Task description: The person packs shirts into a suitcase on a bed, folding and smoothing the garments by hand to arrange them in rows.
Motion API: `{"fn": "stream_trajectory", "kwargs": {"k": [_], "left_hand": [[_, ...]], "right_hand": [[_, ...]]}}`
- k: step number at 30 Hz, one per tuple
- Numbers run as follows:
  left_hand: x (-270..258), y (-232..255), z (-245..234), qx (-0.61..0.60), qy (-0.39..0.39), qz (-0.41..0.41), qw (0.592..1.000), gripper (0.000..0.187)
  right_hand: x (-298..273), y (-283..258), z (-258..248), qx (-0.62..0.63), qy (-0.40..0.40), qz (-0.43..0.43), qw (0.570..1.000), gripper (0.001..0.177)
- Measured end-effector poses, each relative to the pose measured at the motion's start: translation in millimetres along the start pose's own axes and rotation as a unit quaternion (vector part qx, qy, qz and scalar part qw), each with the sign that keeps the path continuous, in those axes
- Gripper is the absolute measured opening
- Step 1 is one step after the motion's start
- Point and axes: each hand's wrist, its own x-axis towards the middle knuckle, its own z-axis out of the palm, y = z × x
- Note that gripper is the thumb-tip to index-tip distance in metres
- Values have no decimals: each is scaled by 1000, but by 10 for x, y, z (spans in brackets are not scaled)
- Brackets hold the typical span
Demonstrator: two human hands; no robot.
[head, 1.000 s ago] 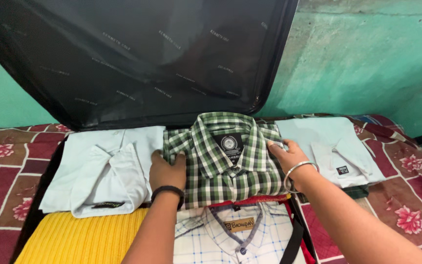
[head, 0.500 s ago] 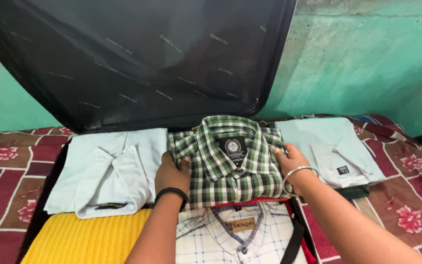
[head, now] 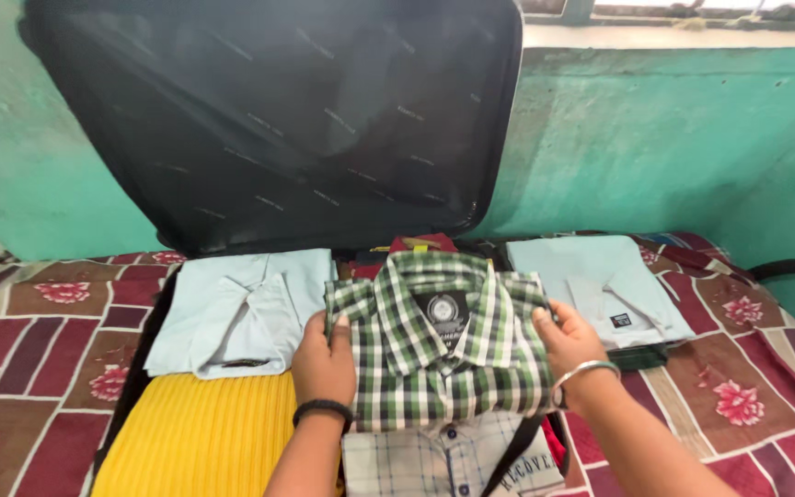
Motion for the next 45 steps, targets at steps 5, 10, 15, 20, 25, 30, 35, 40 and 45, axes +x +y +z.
{"fn": "stream_trajectory", "kwargs": {"k": [5,10,15,20,25,30,35,40,45], "left_hand": [[-313,-255,-220,5,-14,-39,999,43],[-483,-671,-170,141,-107,-124,976,48],[-534,-780,-69,76,-83,-22,993,48],[-618,-473,-189,165,-99,-110,975,46],[-695,-193,-329,213,-72,-108,968,42],[-759,-18,-437,218,-29,43,975,57],[-1048,363,-68,211,-169,266,925,82],[-1185,509,131,263,-338,96,898,98],[-1165,471,210,295,-364,60,881,98]], "right_hand": [[-393,-25,69,81,-18,79,993,32],[-520,90,60,-7,15,193,981,35],[-475,255,-123,35,1,159,987,37],[-439,370,-289,47,44,228,971,38],[-569,561,-401,83,0,226,971,41],[-661,345,-322,170,-54,224,958,42],[-817,71,-185,144,-89,241,956,46],[-673,164,-190,23,-109,246,963,48],[-447,410,-393,-219,-214,174,936,43]]}}
